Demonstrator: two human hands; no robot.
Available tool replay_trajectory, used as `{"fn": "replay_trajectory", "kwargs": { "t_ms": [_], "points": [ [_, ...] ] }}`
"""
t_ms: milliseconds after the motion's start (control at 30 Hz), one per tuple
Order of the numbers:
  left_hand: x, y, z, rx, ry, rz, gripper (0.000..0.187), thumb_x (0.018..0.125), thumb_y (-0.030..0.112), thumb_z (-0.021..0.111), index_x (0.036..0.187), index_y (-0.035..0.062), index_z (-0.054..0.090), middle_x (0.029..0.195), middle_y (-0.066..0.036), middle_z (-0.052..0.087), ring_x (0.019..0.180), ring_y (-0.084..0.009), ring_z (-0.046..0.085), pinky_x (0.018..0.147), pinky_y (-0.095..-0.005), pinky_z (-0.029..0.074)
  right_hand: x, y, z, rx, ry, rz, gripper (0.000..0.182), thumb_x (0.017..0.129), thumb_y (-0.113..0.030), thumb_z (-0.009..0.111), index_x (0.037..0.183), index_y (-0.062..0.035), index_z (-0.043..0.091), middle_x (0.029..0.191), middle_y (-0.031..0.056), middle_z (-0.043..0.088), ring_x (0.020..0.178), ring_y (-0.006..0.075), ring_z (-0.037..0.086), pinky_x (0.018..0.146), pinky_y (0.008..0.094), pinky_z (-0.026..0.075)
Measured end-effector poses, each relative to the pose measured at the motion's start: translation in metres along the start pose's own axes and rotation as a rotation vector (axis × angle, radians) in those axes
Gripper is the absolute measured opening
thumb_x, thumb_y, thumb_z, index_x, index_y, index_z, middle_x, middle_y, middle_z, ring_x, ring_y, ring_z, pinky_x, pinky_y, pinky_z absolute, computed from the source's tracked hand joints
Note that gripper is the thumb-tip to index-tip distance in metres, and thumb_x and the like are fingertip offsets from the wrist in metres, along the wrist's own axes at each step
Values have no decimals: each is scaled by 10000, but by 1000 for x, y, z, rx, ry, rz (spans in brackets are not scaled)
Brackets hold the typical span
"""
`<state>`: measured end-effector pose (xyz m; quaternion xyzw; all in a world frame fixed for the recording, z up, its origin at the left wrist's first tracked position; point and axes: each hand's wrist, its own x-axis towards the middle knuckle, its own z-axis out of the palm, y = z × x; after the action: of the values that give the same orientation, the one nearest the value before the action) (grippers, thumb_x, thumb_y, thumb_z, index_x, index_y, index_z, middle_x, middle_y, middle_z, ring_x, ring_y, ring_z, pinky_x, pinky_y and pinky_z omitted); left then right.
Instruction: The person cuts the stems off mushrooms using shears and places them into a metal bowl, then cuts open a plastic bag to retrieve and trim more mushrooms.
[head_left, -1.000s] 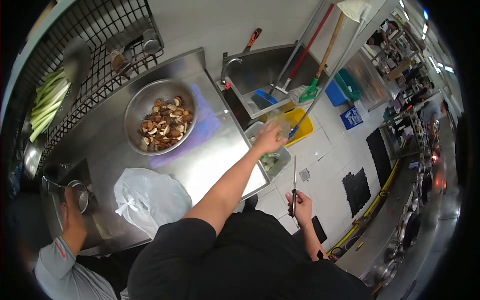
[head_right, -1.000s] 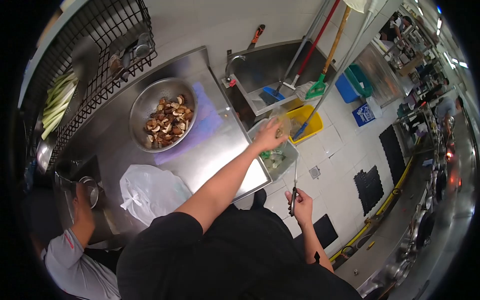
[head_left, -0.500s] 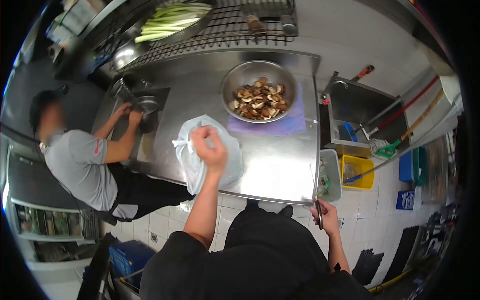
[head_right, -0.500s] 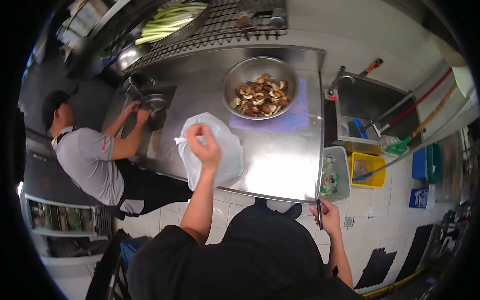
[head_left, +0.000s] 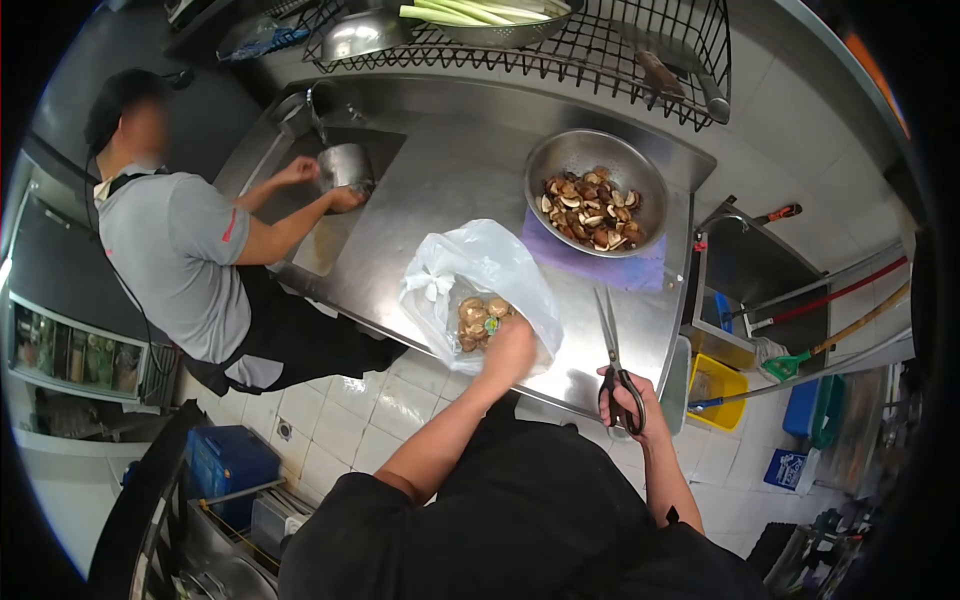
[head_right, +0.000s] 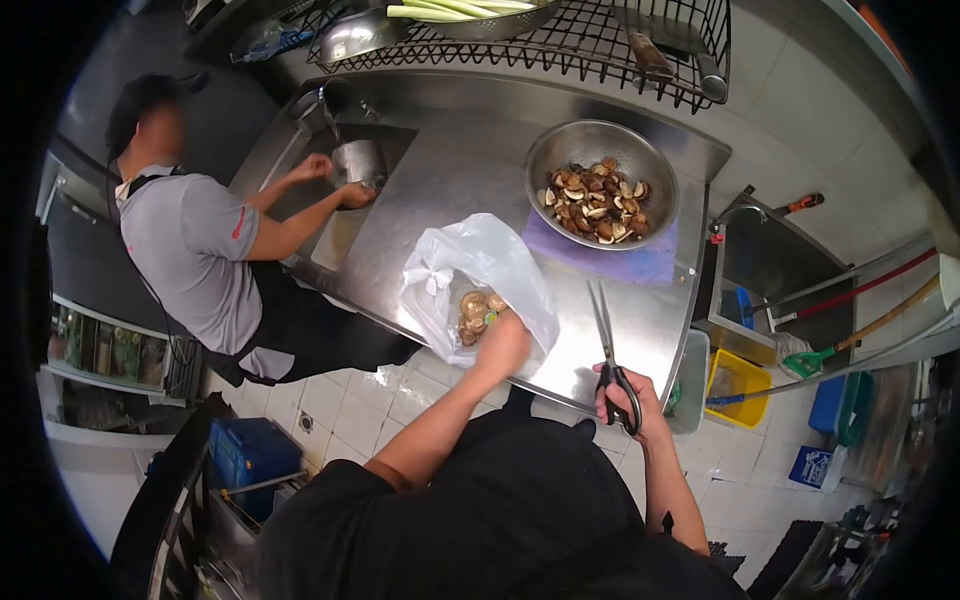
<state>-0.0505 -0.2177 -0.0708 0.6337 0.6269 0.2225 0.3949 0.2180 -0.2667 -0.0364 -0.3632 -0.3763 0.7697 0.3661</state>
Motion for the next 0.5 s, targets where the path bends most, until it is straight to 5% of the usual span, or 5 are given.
{"fn": "replay_trajectory", "kwargs": {
  "t_ms": [67,233,267,400,500],
  "points": [
    [11,-23,-30,505,83,-1,396,788,135,667,1159,-2,638,1229,-245,606,1187,-450,530,987,-457,446,5,-5,8,-21,-79,-23,539,914,-313,724,1267,65,572,759,84,637,651,141,626,548,268,515],
    [22,-50,-75,576,-141,-31,747,600,385,843,1197,-5,619,1284,-207,566,1235,-386,473,1018,-466,402,24,4,23,-65,-376,214,489,935,-310,700,1264,36,596,744,60,639,608,116,628,545,242,523],
    [30,-53,-77,606,-234,-86,854,534,445,872,1217,4,612,1294,-198,557,1241,-369,459,1034,-470,383,28,8,30,-67,-363,311,454,948,-300,688,1251,26,605,739,48,641,599,103,626,538,233,524],
    [25,-47,-76,628,-258,-70,744,548,456,859,1180,127,646,1200,-160,621,1233,-382,465,1012,-478,385,48,49,42,-145,-18,364,388,933,-331,712,1061,28,640,682,26,620,500,88,576,446,226,483],
    [9,-45,-88,489,-35,39,576,605,316,847,1104,113,645,1053,-137,659,1068,-364,563,907,-465,460,47,56,46,-128,179,391,424,909,-361,737,1014,36,634,657,24,602,480,89,556,417,234,452]
  ]
}}
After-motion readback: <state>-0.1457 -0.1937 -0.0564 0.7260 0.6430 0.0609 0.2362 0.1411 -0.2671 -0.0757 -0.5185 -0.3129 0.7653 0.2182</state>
